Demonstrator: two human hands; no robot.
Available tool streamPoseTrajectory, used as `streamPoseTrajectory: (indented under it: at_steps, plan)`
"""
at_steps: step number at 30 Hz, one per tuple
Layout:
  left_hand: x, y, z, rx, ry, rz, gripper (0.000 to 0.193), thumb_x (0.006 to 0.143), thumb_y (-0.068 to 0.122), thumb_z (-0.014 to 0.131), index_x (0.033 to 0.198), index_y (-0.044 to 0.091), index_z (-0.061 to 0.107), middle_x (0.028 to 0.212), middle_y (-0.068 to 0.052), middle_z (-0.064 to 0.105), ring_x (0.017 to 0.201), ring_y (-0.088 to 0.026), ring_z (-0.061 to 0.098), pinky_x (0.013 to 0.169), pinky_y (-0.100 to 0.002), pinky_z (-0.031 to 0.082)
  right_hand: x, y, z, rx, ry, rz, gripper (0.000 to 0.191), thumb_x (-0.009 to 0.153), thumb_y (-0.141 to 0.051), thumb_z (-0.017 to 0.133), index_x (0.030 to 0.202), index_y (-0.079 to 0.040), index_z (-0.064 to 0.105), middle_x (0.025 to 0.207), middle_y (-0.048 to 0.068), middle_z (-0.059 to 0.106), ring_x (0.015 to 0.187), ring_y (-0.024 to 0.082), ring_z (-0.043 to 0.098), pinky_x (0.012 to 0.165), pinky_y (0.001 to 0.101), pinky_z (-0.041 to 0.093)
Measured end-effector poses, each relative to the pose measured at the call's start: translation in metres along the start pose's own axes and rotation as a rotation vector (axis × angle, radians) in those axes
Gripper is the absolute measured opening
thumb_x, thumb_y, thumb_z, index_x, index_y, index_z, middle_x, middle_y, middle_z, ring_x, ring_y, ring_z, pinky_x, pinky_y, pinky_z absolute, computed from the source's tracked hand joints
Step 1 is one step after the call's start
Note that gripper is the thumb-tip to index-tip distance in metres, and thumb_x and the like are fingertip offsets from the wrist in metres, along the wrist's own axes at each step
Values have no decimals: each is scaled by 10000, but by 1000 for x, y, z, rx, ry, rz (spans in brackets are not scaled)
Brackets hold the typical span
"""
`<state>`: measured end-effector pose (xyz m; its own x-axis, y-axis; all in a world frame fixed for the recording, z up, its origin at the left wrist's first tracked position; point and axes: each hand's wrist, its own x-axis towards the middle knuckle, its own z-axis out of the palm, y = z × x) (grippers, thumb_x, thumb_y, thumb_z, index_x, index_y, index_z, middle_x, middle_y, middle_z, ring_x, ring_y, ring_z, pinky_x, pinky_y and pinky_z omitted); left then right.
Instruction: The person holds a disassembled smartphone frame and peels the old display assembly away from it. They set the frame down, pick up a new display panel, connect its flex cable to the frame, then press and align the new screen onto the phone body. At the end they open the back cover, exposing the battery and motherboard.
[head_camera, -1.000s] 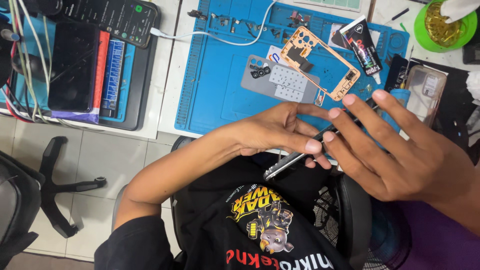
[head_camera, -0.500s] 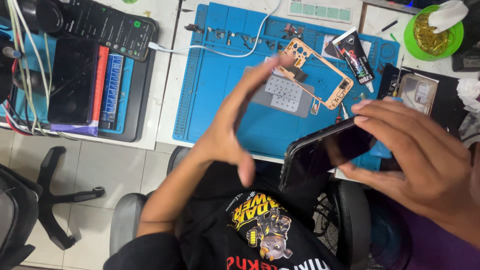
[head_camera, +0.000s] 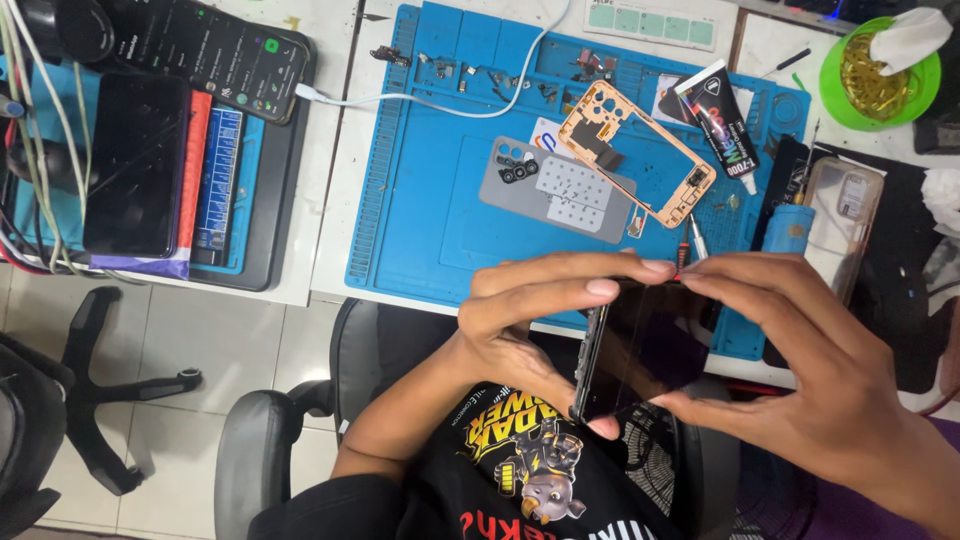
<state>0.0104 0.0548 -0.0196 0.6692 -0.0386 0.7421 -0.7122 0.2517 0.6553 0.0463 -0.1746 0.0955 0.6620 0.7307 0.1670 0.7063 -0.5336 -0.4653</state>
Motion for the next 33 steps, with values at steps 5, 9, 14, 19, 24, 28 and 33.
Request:
streamPoseTrajectory:
  at_steps: [5,9,14,19,24,28,33]
  plan:
    - [-6,-2,1,-111,33,-57,948,735,322,977,1514,142,467,1433,-231,621,1296,-337,674,1112,-434,606,-3,1,-3,-52,-38,-5,821,573,-391,933,1244,-8,652,1205,107,654,1049,244,676,892,351,564]
    - [-9,-2,4,-144,51,-83,961,717,295,991,1516,137,481,1402,-237,629,1301,-344,676,1096,-439,582,-6,1,-7,-68,-67,5,836,564,-411,921,1243,-5,649,1192,111,660,1036,253,678,880,360,568]
    - [-9,-2,4,-148,54,-83,952,709,286,990,1500,131,483,1414,-249,625,1278,-348,676,1093,-443,607,-8,1,-13,-74,-119,6,871,579,-417,910,1283,4,617,1179,137,657,1015,272,679,856,376,568]
    - [-10,-2,4,-158,48,-83,925,735,282,983,1498,128,485,1429,-254,618,1289,-345,673,1090,-438,610,-9,4,-13,-94,-140,-133,841,636,-405,888,1345,-59,598,1249,149,604,1061,315,655,868,403,563]
    - [-13,-3,5,-179,55,-80,905,745,282,965,1500,117,494,1435,-264,616,1290,-359,674,1091,-458,611,-12,5,-8,-132,-173,-184,764,653,-408,863,1349,-203,624,1288,147,566,1112,323,629,866,408,569]
    - [-13,-3,6,-187,70,-83,908,746,278,973,1505,121,500,1441,-265,618,1290,-363,677,1091,-461,619,-13,4,-7,-172,-185,-191,739,671,-413,845,1358,-251,626,1278,133,567,1113,322,627,856,412,572]
    - [-12,-3,7,-148,59,-72,927,738,295,977,1503,122,483,1433,-259,611,1286,-346,672,1072,-438,622,-10,2,-8,-191,-206,-183,717,689,-408,836,1367,-286,636,1293,148,565,1098,329,622,794,397,567]
